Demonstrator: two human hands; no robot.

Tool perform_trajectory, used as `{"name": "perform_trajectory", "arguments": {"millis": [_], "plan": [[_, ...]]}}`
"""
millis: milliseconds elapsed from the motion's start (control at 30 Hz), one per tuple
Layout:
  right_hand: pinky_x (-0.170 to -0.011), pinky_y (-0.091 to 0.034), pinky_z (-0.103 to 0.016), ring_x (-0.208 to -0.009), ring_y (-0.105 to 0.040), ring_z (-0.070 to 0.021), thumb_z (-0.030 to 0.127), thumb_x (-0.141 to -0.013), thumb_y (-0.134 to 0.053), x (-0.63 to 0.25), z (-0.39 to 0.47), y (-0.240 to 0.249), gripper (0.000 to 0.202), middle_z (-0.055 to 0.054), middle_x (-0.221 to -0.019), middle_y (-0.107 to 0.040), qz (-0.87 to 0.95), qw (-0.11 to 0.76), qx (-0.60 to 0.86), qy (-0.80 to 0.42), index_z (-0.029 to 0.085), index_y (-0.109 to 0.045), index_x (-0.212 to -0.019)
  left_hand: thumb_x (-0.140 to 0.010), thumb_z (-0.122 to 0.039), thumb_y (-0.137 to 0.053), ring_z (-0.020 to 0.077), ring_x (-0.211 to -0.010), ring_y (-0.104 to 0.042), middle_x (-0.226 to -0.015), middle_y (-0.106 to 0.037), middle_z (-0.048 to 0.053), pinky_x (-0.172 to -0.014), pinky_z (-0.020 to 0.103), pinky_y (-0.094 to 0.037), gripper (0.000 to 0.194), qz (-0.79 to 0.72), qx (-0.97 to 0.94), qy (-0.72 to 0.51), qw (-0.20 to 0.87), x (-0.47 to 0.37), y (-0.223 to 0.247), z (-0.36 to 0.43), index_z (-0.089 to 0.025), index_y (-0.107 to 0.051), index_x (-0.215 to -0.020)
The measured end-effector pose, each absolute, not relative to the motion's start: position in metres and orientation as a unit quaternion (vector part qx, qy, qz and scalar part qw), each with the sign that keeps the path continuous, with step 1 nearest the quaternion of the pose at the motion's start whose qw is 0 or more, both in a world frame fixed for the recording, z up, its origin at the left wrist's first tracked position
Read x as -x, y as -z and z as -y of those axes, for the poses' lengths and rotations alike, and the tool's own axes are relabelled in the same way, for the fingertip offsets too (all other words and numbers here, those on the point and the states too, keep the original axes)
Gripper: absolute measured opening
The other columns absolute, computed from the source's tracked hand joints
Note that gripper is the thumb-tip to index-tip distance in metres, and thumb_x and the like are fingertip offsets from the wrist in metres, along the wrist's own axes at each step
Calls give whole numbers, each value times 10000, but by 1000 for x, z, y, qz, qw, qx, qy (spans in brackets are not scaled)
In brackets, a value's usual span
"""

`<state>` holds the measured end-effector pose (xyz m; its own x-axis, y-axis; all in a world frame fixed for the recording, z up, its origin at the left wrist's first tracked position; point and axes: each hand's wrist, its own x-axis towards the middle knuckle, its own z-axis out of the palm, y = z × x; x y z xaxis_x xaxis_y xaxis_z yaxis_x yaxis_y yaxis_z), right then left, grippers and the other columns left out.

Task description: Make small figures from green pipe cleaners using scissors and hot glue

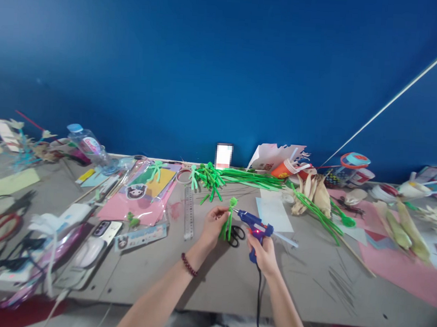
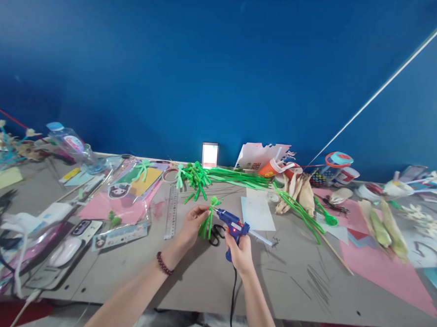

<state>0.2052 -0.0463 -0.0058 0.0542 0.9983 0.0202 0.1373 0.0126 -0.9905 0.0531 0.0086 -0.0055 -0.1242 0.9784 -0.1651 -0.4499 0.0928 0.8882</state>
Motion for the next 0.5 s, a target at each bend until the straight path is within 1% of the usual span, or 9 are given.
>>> {"name": "perform_trajectory", "arguments": {"millis": [133, 333, 500], "plan": [[-475, -362, -255, -432, -430, -112, 488, -787, -544, -206, 46, 8, 411, 13, -440, -461, 521, 482, 544, -447, 186, -492, -514, -541, -253, -809, 95, -554, -509, -613, -617, -5, -559, 219, -382, 221, -443, -302, -603, 590, -53, 6, -9, -151, -680, -688], [-485, -362, -258, -439, -434, -115, 463, -799, -545, -207, 47, 10, 417, 9, -441, -466, 529, 478, 543, -443, 190, -474, -493, -526, -254, -814, 100, -571, -514, -613, -615, -7, -576, 223, -396, 216, -447, -306, -605, 584, -53, 5, -9, -160, -671, -657], [-491, -365, -262, -438, -439, -118, 457, -795, -551, -206, 47, 8, 402, 11, -441, -466, 528, 482, 546, -437, 192, -481, -501, -528, -278, -809, 99, -558, -496, -614, -615, -5, -561, 221, -378, 236, -450, -302, -601, 587, -53, 6, -9, -156, -673, -678]]}}
